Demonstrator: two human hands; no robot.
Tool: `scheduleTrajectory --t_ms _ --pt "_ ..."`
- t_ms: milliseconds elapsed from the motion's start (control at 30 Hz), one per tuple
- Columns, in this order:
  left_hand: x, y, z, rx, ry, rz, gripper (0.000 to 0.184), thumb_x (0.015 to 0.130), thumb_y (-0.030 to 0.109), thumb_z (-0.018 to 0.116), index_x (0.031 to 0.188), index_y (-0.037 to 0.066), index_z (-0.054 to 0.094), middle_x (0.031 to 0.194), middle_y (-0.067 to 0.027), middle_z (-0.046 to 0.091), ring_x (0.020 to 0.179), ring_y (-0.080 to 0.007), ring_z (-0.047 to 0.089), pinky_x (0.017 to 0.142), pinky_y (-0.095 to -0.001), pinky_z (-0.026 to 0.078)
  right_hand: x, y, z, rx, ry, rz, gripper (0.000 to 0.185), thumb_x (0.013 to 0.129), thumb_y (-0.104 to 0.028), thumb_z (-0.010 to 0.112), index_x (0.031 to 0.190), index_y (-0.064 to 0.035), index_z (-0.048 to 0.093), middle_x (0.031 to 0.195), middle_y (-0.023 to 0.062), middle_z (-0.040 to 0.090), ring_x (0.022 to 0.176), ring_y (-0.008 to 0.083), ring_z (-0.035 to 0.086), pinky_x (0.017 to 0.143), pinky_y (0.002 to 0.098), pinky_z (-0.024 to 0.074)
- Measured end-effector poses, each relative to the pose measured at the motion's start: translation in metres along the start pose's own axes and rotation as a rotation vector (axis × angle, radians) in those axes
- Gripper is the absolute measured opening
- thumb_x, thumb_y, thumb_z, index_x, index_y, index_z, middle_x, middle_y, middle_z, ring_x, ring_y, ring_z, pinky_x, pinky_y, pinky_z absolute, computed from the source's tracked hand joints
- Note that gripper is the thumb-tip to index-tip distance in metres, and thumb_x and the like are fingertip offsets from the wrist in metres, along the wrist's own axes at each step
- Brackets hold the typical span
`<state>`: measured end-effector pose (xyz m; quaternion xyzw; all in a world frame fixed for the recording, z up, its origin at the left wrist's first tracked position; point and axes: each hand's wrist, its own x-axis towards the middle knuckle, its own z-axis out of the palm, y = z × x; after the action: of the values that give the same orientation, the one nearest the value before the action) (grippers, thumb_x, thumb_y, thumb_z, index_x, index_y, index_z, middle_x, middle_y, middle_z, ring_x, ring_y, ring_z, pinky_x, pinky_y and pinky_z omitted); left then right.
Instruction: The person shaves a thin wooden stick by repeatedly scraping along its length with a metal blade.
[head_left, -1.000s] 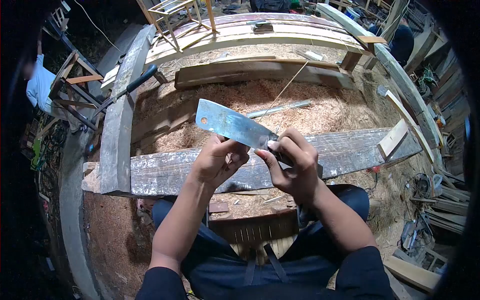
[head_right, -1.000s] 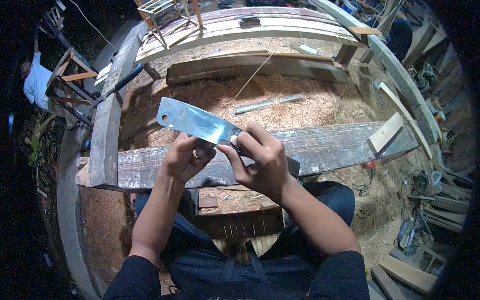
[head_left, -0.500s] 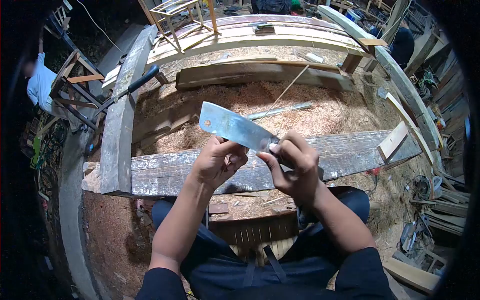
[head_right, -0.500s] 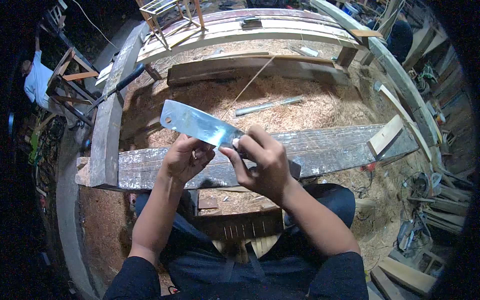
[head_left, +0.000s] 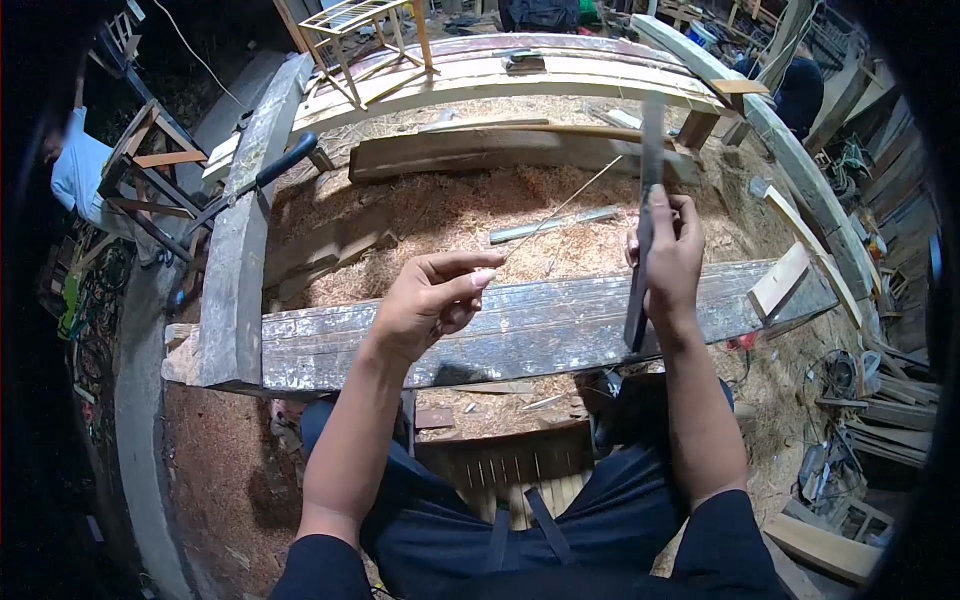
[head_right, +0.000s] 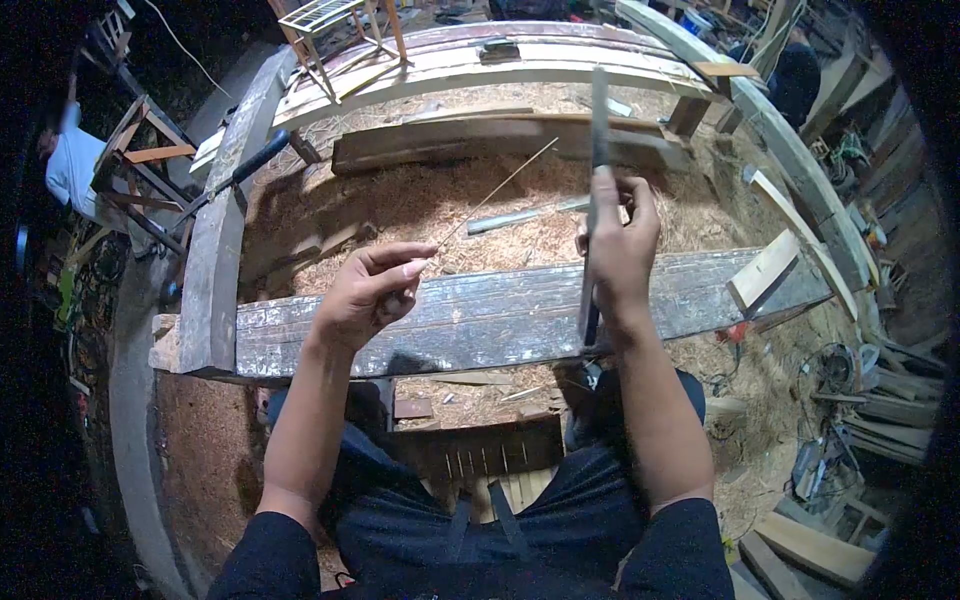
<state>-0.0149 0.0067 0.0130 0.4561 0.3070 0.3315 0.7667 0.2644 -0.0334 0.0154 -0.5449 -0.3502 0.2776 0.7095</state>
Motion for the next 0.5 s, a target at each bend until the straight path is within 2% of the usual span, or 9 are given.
scheduleTrajectory --t_ms 33,67,133,200,333,400,433,500 --pt "0.0 0.002 0.001 0.052 0.008 0.029 0.027 0.092 0.009 0.071 0.118 -0.001 0.069 0.07 -0.0007 0.062 0.051 -0.003 0.048 0.042 -0.0183 0.033 -0.002 -0.004 0.0 0.145 -0.028 0.107 0.04 0.096 -0.043 0.067 0.091 -0.0056 0.053 0.07 -0.0008 0.052 0.052 0.0074 0.051 0.042 0.0241 0.0395" --pt "0.001 0.003 -0.001 0.047 0.007 0.032 0.027 0.092 0.009 0.071 0.118 -0.001 0.069 0.07 -0.0007 0.062 0.051 -0.003 0.048 0.042 -0.0183 0.033 -0.003 -0.004 0.0 0.14 -0.03 0.105 0.04 0.096 -0.043 0.067 0.091 -0.0056 0.053 0.07 -0.0008 0.052 0.052 0.0074 0.051 0.042 0.0241 0.0395" --pt "0.003 0.005 -0.004 0.21 0.008 0.044 0.029 0.091 0.011 0.073 0.118 0.0 0.07 0.069 -0.0011 0.064 0.05 -0.003 0.05 0.042 -0.0182 0.034 -0.008 -0.004 -0.003 0.155 -0.161 0.262 0.044 0.094 -0.046 0.068 0.091 -0.0042 0.052 0.073 0.0011 0.054 0.052 0.0088 0.053 0.042 0.0242 0.0402" --pt "0.005 0.005 -0.004 0.253 0.004 0.061 0.028 0.089 0.013 0.076 0.114 0.001 0.072 0.069 -0.0014 0.065 0.05 -0.0029 0.051 0.042 -0.0184 0.034 -0.014 -0.006 0.003 0.231 -0.205 0.275 0.045 0.093 -0.044 0.071 0.093 -0.0027 0.054 0.074 0.003 0.058 0.051 0.0095 0.053 0.042 0.0247 0.0402" --pt "0.006 0.007 -0.003 0.441 -0.001 0.054 0.025 0.087 0.015 0.078 0.109 0.003 0.075 0.071 -0.0014 0.067 0.052 -0.0025 0.053 0.043 -0.0181 0.035 -0.017 -0.009 0.01 0.288 -0.197 0.297 0.039 0.092 -0.036 0.075 0.096 0.0001 0.062 0.068 0.0031 0.059 0.048 0.0099 0.052 0.044 0.0258 0.0401" --pt "0.006 0.009 -0.002 0.483 -0.001 0.045 0.024 0.086 0.017 0.079 0.107 0.004 0.076 0.071 -0.0014 0.068 0.053 -0.0023 0.053 0.044 -0.018 0.035 -0.017 -0.009 0.008 0.148 -0.21 0.333 0.033 0.091 -0.031 0.076 0.093 0.0 0.064 0.071 0.0042 0.061 0.051 0.0097 0.053 0.044 0.0255 0.0394" --pt "0.004 0.012 0.0 0.517 -0.012 0.035 0.025 0.087 0.018 0.079 0.108 0.004 0.076 0.07 -0.0017 0.068 0.055 -0.0023 0.055 0.045 -0.0181 0.036 -0.019 -0.013 0.011 0.122 -0.188 0.315 0.028 0.091 -0.024 0.076 0.093 0.0007 0.064 0.074 0.0048 0.061 0.052 0.0097 0.053 0.044 0.0257 0.0394" --pt "0.004 0.015 0.003 0.554 -0.015 0.034 0.024 0.087 0.018 0.079 0.106 0.004 0.077 0.071 -0.0027 0.069 0.062 -0.0032 0.06 0.049 -0.019 0.039 -0.019 -0.013 0.014 0.201 -0.173 0.296 0.024 0.092 -0.021 0.075 0.094 0.0007 0.065 0.074 0.0046 0.061 0.051 0.0097 0.052 0.045 0.0259 0.0397"
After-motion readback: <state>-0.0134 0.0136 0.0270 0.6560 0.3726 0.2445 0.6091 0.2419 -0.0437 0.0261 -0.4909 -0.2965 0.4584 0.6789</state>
